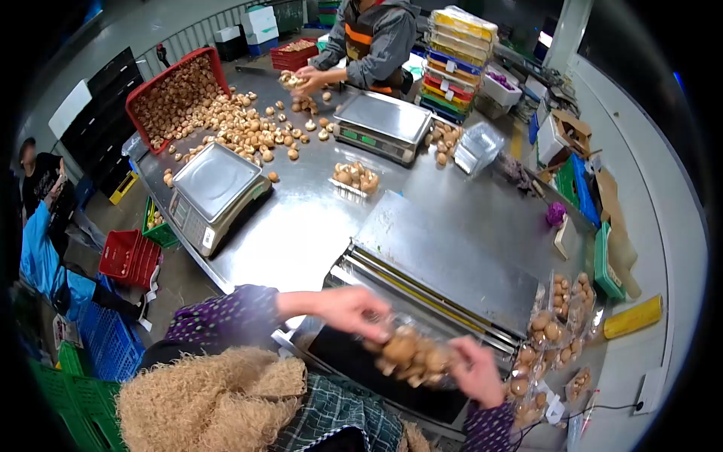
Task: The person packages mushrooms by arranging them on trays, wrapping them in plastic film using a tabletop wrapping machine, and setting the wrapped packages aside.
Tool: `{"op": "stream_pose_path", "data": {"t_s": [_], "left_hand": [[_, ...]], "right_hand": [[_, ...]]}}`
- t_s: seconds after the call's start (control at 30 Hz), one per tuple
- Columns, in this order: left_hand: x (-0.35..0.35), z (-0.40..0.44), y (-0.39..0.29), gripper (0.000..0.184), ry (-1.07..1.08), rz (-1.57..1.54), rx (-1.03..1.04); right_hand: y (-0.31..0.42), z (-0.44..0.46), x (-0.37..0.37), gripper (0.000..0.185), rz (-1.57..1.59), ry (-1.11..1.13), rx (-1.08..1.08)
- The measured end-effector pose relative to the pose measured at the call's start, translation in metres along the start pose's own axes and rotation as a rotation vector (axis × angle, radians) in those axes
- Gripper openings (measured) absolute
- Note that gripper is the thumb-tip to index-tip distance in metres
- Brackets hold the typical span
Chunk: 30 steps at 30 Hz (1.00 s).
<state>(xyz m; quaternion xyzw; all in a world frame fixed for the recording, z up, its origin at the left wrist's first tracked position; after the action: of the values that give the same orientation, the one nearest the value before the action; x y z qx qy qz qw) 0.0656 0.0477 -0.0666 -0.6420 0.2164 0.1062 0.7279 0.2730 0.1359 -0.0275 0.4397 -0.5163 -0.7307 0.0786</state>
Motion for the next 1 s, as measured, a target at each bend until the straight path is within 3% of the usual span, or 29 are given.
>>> {"op": "stream_pose_path", "data": {"t_s": [0.07, 0.1, 0.13, 0.17, 0.2, 0.23, 0.27, 0.33, 0.4, 0.43, 0.47, 0.5, 0.6, 0.7, 0.77, 0.83, 0.87, 0.97, 1.0], "left_hand": [[0.038, -0.043, 0.027, 0.044, 0.143, 0.012, -0.251], [0.052, -0.062, 0.050, 0.044, 0.154, -0.023, -0.365], [0.060, -0.068, 0.071, 0.044, 0.078, -0.046, -0.356], [0.054, -0.075, 0.084, 0.039, -0.040, -0.042, -0.492], [0.040, -0.071, 0.095, 0.041, -0.268, -0.114, -0.451], [0.016, -0.074, 0.083, 0.028, -0.472, -0.304, -0.677], [0.001, -0.088, 0.115, 0.019, -0.751, -0.408, -0.658], [-0.033, -0.101, 0.105, 0.023, -1.050, -0.350, -0.632], [-0.028, -0.111, 0.108, 0.021, -1.003, -0.300, -0.587], [-0.027, -0.112, 0.103, 0.020, -0.956, -0.254, -0.541], [-0.025, -0.110, 0.093, 0.017, -0.845, -0.077, -0.250], [-0.014, -0.115, 0.098, 0.014, -0.729, -0.145, -0.247], [-0.006, -0.119, 0.098, 0.016, -0.865, -0.198, -0.190], [-0.005, -0.104, 0.079, 0.025, -1.075, -0.542, -0.220], [0.002, -0.105, 0.087, 0.029, -1.135, -0.749, -0.278], [-0.011, -0.138, 0.093, 0.031, -1.259, -0.658, -0.402], [-0.022, -0.156, 0.072, 0.031, -1.233, -0.302, -0.440], [-0.014, -0.227, 0.086, 0.026, -0.861, 0.098, -0.788], [0.010, -0.240, 0.115, 0.020, -0.624, 0.177, -0.912]], "right_hand": [[-0.027, -0.037, 0.037, 0.027, 0.059, 0.104, 0.044], [-0.051, -0.046, 0.056, 0.028, 0.014, 0.133, -0.035], [-0.075, -0.057, 0.068, 0.030, 0.143, 0.184, 0.327], [-0.082, -0.060, 0.069, 0.027, 0.335, 0.113, 0.536], [-0.109, -0.066, 0.063, 0.024, 0.416, -0.050, 0.609], [-0.131, -0.071, 0.053, 0.025, 0.520, -0.238, 0.586], [-0.142, -0.075, 0.040, 0.027, 0.624, -0.420, 0.685], [-0.163, -0.091, 0.030, 0.024, 0.760, -0.475, 0.740], [-0.164, -0.104, 0.032, 0.022, 0.767, -0.485, 0.739], [-0.155, -0.107, 0.036, 0.020, 0.741, -0.377, 0.701], [-0.151, -0.110, 0.044, 0.019, 0.718, -0.271, 0.658], [-0.153, -0.113, 0.050, 0.019, 0.722, -0.274, 0.659], [-0.144, -0.115, 0.045, 0.014, 0.648, -0.703, 0.410], [-0.138, -0.100, 0.051, 0.013, 0.574, -0.806, 0.449], [-0.122, -0.073, 0.050, 0.013, 0.242, -0.872, 0.173], [-0.128, -0.088, 0.042, 0.016, 0.507, -0.765, 0.505], [-0.121, -0.111, 0.035, 0.017, 0.533, -0.729, 0.585], [-0.139, -0.206, 0.041, 0.024, 0.230, -0.540, 0.765], [-0.149, -0.233, 0.061, 0.019, 0.206, -0.455, 0.748]]}}
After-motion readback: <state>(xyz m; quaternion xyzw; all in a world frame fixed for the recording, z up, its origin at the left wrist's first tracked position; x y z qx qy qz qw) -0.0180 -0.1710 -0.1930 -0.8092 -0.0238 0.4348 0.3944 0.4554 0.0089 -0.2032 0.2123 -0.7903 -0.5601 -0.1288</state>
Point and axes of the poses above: each hand's wrist, its own z-axis towards the middle knuckle, its own x-axis out of the palm, y = z × x, the point moved 7 cm from there along z, towards the middle knuckle, and after that the axes turned 13 degrees about -y, right-handed, at the moved point
